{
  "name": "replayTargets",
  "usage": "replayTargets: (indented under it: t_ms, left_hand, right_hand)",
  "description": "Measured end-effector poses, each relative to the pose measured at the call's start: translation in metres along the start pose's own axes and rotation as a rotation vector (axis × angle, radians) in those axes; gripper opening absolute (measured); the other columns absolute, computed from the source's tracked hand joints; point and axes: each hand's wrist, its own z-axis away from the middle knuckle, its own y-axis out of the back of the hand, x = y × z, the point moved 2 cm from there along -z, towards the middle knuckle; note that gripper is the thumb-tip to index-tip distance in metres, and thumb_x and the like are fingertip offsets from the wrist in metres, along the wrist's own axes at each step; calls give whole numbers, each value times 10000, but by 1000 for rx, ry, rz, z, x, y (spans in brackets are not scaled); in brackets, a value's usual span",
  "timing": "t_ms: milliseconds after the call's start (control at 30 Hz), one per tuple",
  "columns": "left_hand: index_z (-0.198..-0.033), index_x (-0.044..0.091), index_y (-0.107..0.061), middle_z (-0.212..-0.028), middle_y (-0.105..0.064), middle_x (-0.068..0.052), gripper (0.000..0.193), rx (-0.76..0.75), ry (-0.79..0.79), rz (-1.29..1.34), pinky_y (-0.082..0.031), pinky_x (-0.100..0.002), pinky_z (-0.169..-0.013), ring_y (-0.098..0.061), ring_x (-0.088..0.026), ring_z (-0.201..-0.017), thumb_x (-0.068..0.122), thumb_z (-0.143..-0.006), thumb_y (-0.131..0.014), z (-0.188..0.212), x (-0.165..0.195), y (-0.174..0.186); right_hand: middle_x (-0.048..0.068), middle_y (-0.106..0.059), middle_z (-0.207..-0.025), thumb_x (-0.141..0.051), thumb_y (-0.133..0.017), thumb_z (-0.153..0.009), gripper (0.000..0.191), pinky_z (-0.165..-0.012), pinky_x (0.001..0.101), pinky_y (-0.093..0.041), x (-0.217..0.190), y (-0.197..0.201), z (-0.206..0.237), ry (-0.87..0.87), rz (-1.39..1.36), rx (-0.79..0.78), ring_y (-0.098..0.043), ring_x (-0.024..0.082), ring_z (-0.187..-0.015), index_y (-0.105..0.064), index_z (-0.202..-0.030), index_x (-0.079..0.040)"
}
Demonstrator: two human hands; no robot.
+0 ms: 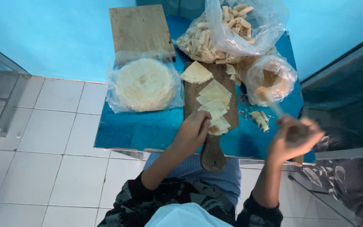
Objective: The person takes thin square wrappers from a stack, places filling onto them using a spoon from a plastic bag, and folds the wrappers over the filling by hand on a wooden board, setting the folded pieces aside as they work.
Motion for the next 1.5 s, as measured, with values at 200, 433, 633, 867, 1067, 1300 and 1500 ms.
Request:
replayTargets:
  t_ms: [200, 433, 633, 867, 1067, 1300, 1500]
  left_hand:
    - [-1057, 16, -600, -1009, -655, -178, 164, 23, -127, 27, -528, -459, -833, -649, -390, -983, -20, -900, -632, -1, 5, 1]
    - [-996, 6, -643, -1010, -638, -158, 118, -15, -161, -38, -526, -445, -850, -637, -369, -998, -18, -883, -668, 3, 10, 2]
    - [-978, -29, -657, -1027, -615, -158, 101, -31, -142, -24, -535, -425, -850, -644, -343, -998, -15, -881, -680, 3, 11, 2]
    - [-963, -30, -660, -1026, -604, -162, 87, -37, -139, 9, -531, -421, -847, -640, -343, -983, -1, -887, -690, 3, 9, -2]
    - [-961, -25, -659, -1034, -602, -171, 87, -30, -149, 16, -528, -429, -850, -635, -354, -990, -8, -881, -687, 4, 8, -4]
    - [-968, -26, -656, -1032, -599, -175, 101, -22, -153, 36, -527, -429, -853, -632, -361, -994, -16, -870, -680, 3, 8, -6]
    - [-973, -30, -660, -1039, -594, -172, 110, -20, -178, 3, -525, -429, -851, -628, -364, -994, -26, -864, -674, 3, 7, -7]
  right_hand:
    - [201, -690, -1203, 41, -728, -940, 492, -855, 367, -614, -13, -25, -37, 277, 828, -127, -733, 322, -1000, -492, -1371, 14]
    - [105, -700, -1069, -165, -848, -816, 492, -674, 323, -592, -59, -57, 35, -510, 456, -526, -710, 214, -922, -602, -1227, -53]
    - [95, -708, -937, -80, -830, -854, 425, -684, 313, -557, -73, -69, 58, -396, 562, -449, -706, 192, -847, -600, -1209, -44]
    - [87, -711, -923, 17, -760, -883, 415, -679, 294, -563, -74, -74, 58, -383, 463, -408, -717, 171, -815, -567, -1246, -37]
    - [92, -718, -917, 11, -764, -872, 484, -689, 300, -573, -77, -74, 51, -443, 483, -448, -720, 175, -789, -531, -1294, -33]
    - [127, -715, -949, 23, -743, -863, 551, -683, 333, -579, -78, -74, 44, -409, 532, -512, -731, 217, -806, -481, -1344, -28]
    - [133, -735, -932, 38, -727, -872, 541, -688, 341, -581, -78, -74, 43, -384, 590, -531, -744, 232, -828, -487, -1352, -34]
